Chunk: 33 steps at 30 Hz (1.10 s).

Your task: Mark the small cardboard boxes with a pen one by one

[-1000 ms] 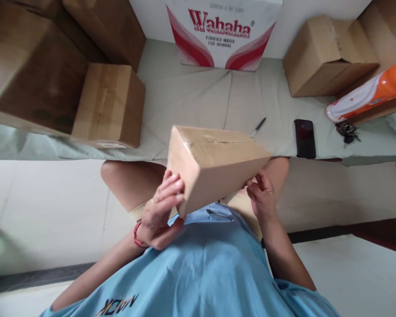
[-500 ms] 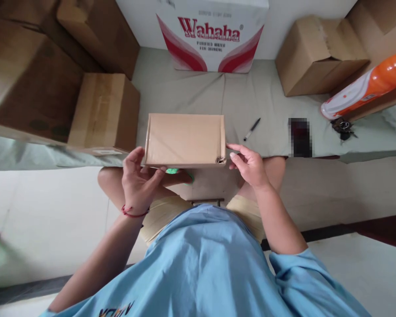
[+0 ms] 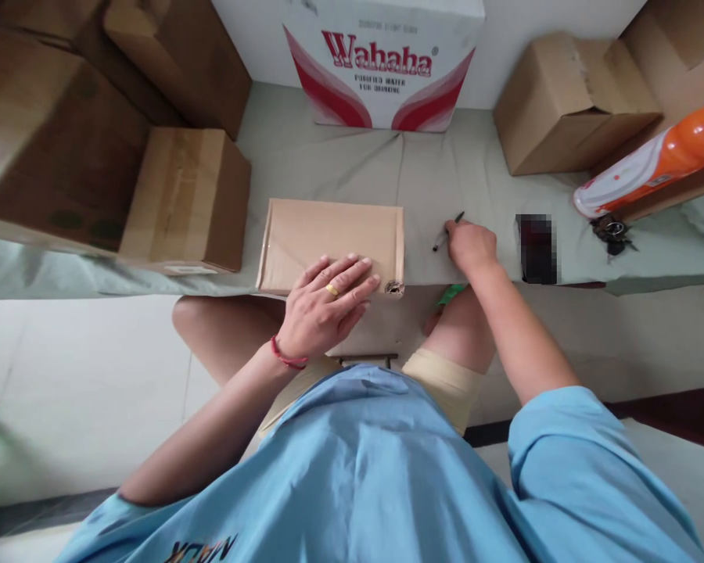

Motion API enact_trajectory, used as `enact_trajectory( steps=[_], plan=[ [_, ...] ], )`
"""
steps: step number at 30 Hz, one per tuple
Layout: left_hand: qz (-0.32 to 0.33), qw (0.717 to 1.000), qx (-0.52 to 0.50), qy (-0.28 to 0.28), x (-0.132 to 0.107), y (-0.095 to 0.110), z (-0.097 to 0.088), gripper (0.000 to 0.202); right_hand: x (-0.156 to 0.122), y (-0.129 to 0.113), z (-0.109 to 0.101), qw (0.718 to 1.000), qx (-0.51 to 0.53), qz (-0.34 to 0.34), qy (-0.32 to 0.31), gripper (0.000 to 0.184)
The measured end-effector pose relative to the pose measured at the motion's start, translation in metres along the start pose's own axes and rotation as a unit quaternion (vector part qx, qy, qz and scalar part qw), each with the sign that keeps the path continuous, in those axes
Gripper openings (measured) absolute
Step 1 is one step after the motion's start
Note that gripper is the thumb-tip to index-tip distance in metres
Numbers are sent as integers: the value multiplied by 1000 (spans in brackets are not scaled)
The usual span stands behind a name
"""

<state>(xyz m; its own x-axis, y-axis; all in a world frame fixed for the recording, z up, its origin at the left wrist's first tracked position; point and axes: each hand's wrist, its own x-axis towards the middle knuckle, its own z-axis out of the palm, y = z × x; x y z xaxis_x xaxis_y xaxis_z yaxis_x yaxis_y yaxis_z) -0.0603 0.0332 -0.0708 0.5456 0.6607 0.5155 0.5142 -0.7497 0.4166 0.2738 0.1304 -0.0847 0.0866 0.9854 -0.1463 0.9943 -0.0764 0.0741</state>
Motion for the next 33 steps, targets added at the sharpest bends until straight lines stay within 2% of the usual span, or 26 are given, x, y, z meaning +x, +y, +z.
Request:
enact_trajectory(
  steps=[2, 4, 8, 10, 13, 17, 19, 22, 23, 25, 28, 30, 33],
  plan=[
    [-7, 1000, 22, -15, 0, -3, 5, 47, -7, -2, 2, 1000, -20, -7, 11, 40],
    [-16, 999, 33, -8, -1, -3, 7, 47, -17, 1, 4, 999, -18, -5, 37, 36],
    [-19, 999, 38, 2, 0, 0, 7, 47, -35, 17, 9, 982, 53, 10, 181, 37],
    [-19, 999, 46, 5, 0, 2, 8, 47, -38, 23, 13, 970, 89, 6, 225, 37],
    [-24, 998, 55, 8, 1, 2, 11, 47, -37, 22, 26, 969, 122, -12, 212, 37],
    [-20, 997, 71, 13, 2, 3, 12, 44, -32, 9, 46, 973, 134, 16, 186, 39],
    [-3, 995, 96, 24, 2, 3, 12, 42, -29, 6, 46, 966, 137, 31, 216, 40],
    [7, 993, 119, 29, 3, 5, 10, 40, -27, 13, 33, 953, 151, 30, 261, 38],
    [4, 993, 118, 28, 3, 5, 10, 40, -28, 18, 26, 954, 156, 19, 255, 37],
    [-1, 994, 109, 30, 4, 5, 11, 41, -32, 28, 12, 967, 153, -24, 200, 35],
    [3, 993, 113, 46, 3, 5, 13, 46, -45, 37, 0, 992, 88, -79, 52, 41],
    [8, 990, 133, 44, 3, 5, 14, 51, -53, 38, -3, 996, 35, -75, -25, 43],
    [3, 989, 148, 20, 3, 5, 13, 56, -58, 34, -2, 997, -13, -46, -60, 33]
  ],
)
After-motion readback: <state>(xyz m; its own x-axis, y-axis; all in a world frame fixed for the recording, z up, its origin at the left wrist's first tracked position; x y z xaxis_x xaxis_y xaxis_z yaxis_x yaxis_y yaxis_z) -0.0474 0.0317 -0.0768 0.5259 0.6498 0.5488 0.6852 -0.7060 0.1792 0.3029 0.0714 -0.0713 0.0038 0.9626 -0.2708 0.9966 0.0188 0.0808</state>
